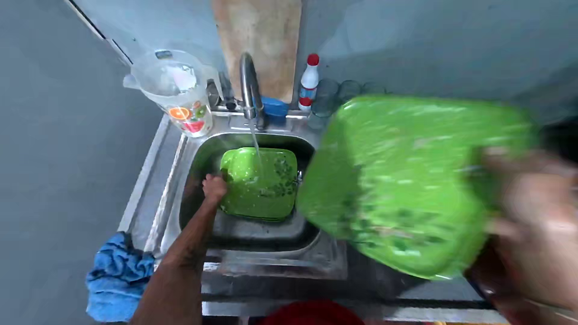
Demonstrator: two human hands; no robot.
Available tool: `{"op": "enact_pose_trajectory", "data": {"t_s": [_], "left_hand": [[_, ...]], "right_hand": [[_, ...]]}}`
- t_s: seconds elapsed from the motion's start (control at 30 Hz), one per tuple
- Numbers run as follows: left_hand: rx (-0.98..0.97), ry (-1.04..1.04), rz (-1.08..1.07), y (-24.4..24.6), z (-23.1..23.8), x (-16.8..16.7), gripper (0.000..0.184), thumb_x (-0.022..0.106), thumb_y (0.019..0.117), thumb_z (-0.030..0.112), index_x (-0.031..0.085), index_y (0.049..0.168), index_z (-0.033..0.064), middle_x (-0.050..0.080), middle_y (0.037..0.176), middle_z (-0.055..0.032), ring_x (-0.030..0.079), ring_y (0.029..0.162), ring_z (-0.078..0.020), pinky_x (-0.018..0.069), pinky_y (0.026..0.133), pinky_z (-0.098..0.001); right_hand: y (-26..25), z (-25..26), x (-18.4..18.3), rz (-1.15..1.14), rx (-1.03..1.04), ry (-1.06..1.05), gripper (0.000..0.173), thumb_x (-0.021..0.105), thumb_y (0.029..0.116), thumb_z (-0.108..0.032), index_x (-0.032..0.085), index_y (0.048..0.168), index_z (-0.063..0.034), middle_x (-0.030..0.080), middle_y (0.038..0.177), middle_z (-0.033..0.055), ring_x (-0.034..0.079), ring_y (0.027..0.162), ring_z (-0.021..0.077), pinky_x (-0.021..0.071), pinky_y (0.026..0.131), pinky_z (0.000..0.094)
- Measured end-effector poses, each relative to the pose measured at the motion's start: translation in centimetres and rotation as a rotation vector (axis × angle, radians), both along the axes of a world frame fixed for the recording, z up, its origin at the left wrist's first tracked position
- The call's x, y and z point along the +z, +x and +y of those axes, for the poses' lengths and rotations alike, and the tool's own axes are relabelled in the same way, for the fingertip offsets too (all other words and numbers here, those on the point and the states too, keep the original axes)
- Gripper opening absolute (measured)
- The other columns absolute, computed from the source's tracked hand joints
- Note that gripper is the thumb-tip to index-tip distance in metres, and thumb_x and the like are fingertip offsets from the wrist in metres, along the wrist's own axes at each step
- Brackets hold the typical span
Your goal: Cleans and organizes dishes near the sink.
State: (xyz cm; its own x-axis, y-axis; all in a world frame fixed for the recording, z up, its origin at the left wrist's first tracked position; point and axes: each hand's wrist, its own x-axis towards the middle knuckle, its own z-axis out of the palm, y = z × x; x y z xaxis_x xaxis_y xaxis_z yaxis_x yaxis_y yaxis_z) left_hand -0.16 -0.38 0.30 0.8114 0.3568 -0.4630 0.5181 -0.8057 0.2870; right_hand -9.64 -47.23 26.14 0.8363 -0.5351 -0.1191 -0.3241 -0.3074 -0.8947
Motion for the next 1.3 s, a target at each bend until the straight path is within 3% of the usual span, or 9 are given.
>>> {"op": "enact_pose_trajectory", "data": {"t_s": [0.07, 0.17, 0.3, 0.43, 0.63, 0.77, 0.9, 1.07, 1.3], "left_hand": [[0.045, -0.106, -0.117, -0.6, -0.3, 0.7, 0.049, 0.060, 0.1006, 0.017, 0.051, 0.146, -0.0003, 0.041, 0.149, -0.0368, 0.040, 0.139, -0.0532, 0.0358, 0.113, -0.0636], [0.050, -0.233, -0.221, -2.0, -1.0, 1.9, 0.045, 0.052, 0.1058, 0.019, 0.050, 0.144, -0.0050, 0.049, 0.143, -0.0350, 0.048, 0.135, -0.0494, 0.0383, 0.112, -0.0613], [-0.113, -0.189, -0.385, -5.5, -4.2, 4.9, 0.042, 0.055, 0.1042, 0.017, 0.053, 0.140, -0.0057, 0.049, 0.141, -0.0356, 0.046, 0.134, -0.0510, 0.0385, 0.112, -0.0591], [-0.568, -0.162, -0.583, -7.7, -10.0, 4.4, 0.044, 0.059, 0.1015, 0.021, 0.059, 0.135, -0.0081, 0.053, 0.138, -0.0360, 0.050, 0.130, -0.0549, 0.0401, 0.109, -0.0643], [-0.904, -0.007, -0.401, -5.0, -17.7, -0.6, 0.045, 0.069, 0.0958, 0.024, 0.065, 0.136, 0.0047, 0.027, 0.160, -0.0366, 0.018, 0.146, -0.0639, 0.0189, 0.112, -0.0798], [-0.882, 0.138, -0.262, -3.5, -19.0, -2.3, 0.058, 0.077, 0.0892, 0.021, 0.060, 0.142, 0.0067, 0.010, 0.166, -0.0334, 0.006, 0.148, -0.0649, 0.0141, 0.110, -0.0829], [-0.891, 0.204, -0.171, -3.4, -17.9, -1.7, 0.061, 0.068, 0.0950, 0.020, 0.048, 0.150, 0.0011, 0.006, 0.164, -0.0374, 0.004, 0.147, -0.0660, 0.0133, 0.111, -0.0828], [-0.964, 0.063, -0.334, -2.9, -17.9, 2.0, 0.062, 0.064, 0.0985, 0.030, 0.049, 0.147, -0.0056, 0.018, 0.160, -0.0419, 0.011, 0.147, -0.0646, 0.0115, 0.113, -0.0810], [-1.242, -0.319, -0.838, -0.4, -34.2, 14.4, 0.048, 0.051, 0.1024, 0.021, 0.055, 0.137, -0.0122, 0.037, 0.153, -0.0389, 0.028, 0.145, -0.0600, 0.0246, 0.119, -0.0668]], "right_hand": [[2.6, 6.6, -4.8, 0.099, 0.082, 0.204, 0.032, 0.049, 0.1098, -0.030, 0.050, 0.135, -0.0100, 0.063, 0.095, 0.0060, 0.064, 0.072, 0.0138, 0.0580, 0.064, 0.0365], [5.1, 12.6, -12.6, 0.247, 0.219, 0.326, 0.045, 0.045, 0.1117, -0.024, 0.039, 0.151, -0.0024, 0.060, 0.130, 0.0267, 0.065, 0.109, 0.0357, 0.0553, 0.091, 0.0530], [7.3, 17.0, -18.4, 0.325, 0.347, 0.390, 0.055, 0.043, 0.1119, -0.024, 0.027, 0.158, 0.0022, 0.044, 0.152, 0.0300, 0.049, 0.138, 0.0390, 0.0434, 0.113, 0.0531], [9.2, 16.5, -17.9, 0.332, 0.623, 0.247, 0.054, 0.049, 0.1091, -0.019, 0.032, 0.154, 0.0056, 0.050, 0.148, 0.0290, 0.053, 0.136, 0.0355, 0.0442, 0.113, 0.0481], [6.5, 6.9, -5.5, 0.009, 0.836, -0.252, 0.034, 0.046, 0.1086, -0.009, 0.058, 0.136, 0.0076, 0.063, 0.132, 0.0267, 0.061, 0.124, 0.0357, 0.0463, 0.107, 0.0485], [0.0, -4.4, 2.0, -0.073, 0.527, -0.688, 0.031, 0.055, 0.1054, -0.015, 0.066, 0.131, 0.0004, 0.066, 0.131, 0.0210, 0.062, 0.125, 0.0344, 0.0483, 0.107, 0.0507], [-8.6, -17.8, 6.5, 0.056, 0.073, -0.711, 0.035, 0.053, 0.1065, -0.015, 0.060, 0.133, 0.0059, 0.062, 0.133, 0.0265, 0.061, 0.125, 0.0382, 0.0459, 0.108, 0.0534], [-21.4, -29.5, 3.9, 0.110, -0.464, -0.506, 0.034, 0.049, 0.1060, -0.011, 0.056, 0.134, 0.0077, 0.060, 0.132, 0.0309, 0.059, 0.123, 0.0430, 0.0451, 0.104, 0.0606], [-25.6, -35.1, -2.3, 0.114, -0.344, -0.283, 0.037, 0.049, 0.1024, -0.003, 0.052, 0.139, 0.0060, 0.059, 0.135, 0.0265, 0.059, 0.124, 0.0339, 0.0472, 0.105, 0.0511]]}}
